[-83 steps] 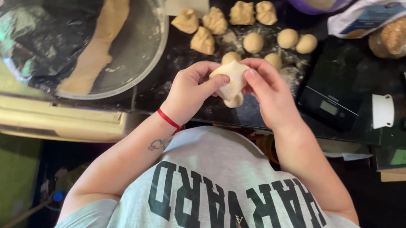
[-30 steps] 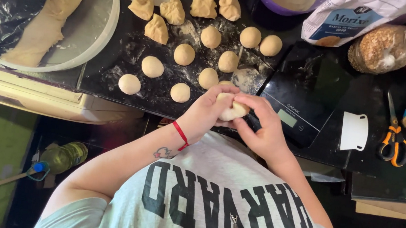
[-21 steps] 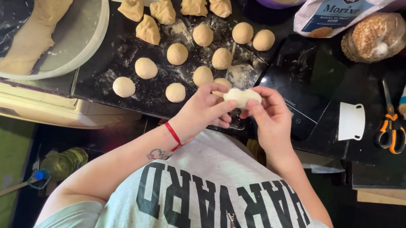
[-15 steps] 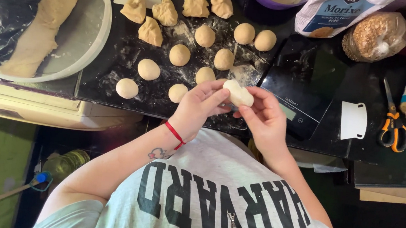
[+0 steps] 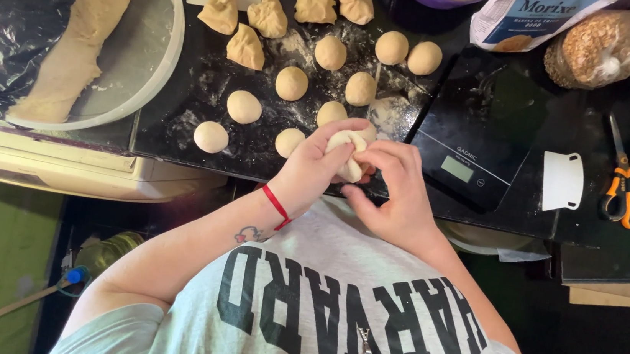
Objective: Weighing and shaping pieces of dough into uniform balls on a floured surface
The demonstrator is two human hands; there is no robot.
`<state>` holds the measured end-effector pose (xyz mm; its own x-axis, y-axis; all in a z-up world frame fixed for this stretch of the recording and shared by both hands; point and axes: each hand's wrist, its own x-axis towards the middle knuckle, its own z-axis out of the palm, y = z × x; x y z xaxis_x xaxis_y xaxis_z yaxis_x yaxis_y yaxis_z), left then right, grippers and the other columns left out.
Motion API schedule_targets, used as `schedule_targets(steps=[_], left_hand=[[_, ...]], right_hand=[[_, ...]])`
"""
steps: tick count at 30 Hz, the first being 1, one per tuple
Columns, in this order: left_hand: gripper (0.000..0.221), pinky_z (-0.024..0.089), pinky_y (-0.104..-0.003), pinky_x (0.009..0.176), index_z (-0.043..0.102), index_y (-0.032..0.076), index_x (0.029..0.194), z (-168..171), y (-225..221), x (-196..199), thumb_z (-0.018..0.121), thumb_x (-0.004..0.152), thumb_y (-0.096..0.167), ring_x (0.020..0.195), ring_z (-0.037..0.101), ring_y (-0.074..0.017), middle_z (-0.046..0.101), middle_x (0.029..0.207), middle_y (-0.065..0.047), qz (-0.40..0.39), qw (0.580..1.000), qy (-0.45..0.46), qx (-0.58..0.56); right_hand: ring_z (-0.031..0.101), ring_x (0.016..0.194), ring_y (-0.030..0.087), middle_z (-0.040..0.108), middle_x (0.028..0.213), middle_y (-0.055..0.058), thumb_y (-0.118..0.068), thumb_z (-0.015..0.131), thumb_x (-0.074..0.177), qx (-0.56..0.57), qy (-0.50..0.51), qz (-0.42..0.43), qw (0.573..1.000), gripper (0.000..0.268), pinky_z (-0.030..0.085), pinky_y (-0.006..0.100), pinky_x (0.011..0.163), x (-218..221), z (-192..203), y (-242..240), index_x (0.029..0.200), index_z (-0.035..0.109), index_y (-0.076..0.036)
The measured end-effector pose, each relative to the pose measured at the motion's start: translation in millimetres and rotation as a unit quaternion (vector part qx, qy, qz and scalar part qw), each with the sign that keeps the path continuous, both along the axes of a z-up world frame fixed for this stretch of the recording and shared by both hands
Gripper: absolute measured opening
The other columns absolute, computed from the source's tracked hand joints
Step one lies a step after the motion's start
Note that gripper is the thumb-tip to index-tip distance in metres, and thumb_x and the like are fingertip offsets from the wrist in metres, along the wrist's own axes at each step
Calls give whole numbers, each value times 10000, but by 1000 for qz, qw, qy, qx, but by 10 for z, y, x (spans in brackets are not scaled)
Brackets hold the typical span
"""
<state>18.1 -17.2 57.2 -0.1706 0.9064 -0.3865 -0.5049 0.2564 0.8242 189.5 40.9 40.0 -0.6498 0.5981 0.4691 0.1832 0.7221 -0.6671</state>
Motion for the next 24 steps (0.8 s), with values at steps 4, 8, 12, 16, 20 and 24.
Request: schedule_targets(steps=[4, 8, 12, 16, 20, 24], left_hand=[[446, 719, -485, 865, 671, -7, 1386, -169, 14, -32, 641, 1101, 334, 866, 786, -279, 740, 1085, -263, -12, 998, -50, -40], [376, 729, -382, 856, 699, 48, 1367, -439, 50, -61, 739, 1035, 220, 861, 814, -243, 746, 1017, -196, -70, 997, 30, -5], [323, 739, -358, 754, 667, 83, 1422, -648, 74, -103, 562, 1120, 133, 755, 826, -283, 760, 954, -244, -61, 998, -17, 10], [353, 735, -391, 756, 635, 113, 1440, -142, -16, -104, 521, 1135, 250, 840, 824, -288, 748, 1021, -224, -68, 997, -33, -16], [556, 733, -451, 770, 479, -10, 1496, -128, -53, -88, 638, 1076, 319, 837, 818, -339, 742, 1026, -301, -92, 994, -64, 6], [653, 750, -361, 734, 445, -31, 1350, -180, -55, -168, 878, 952, 250, 846, 783, -215, 683, 1058, -207, -53, 997, 38, 42]], right_hand=[[636, 1098, 339, 661, 1185, 85, -172, 831, 986, -5, -9, -41, 999, 332, 504, 484, 1018, 16, -24, 34, 1290, 724, -92], [631, 1116, 347, 628, 1171, 94, -133, 835, 986, -3, 10, -57, 998, 334, 495, 464, 1002, 1, -35, 16, 1274, 684, -56], [638, 1263, 361, 649, 1404, 159, -118, 890, 924, -59, 26, -18, 998, 535, 528, 464, 1038, -106, 154, -76, 1387, 633, -40], [680, 1270, 376, 701, 1389, 165, -31, 791, 978, -96, 19, -9, 995, 424, 544, 498, 1045, -59, 53, -98, 1387, 682, -35], [672, 1042, 182, 742, 1142, 138, -44, 663, 1081, -286, 98, -116, 946, 239, 621, 382, 889, 30, -15, -104, 1310, 724, -16], [730, 780, 183, 724, 923, 152, -56, 638, 1094, -390, 179, -130, 894, 236, 628, 304, 731, 22, 112, -165, 1308, 671, 40]])
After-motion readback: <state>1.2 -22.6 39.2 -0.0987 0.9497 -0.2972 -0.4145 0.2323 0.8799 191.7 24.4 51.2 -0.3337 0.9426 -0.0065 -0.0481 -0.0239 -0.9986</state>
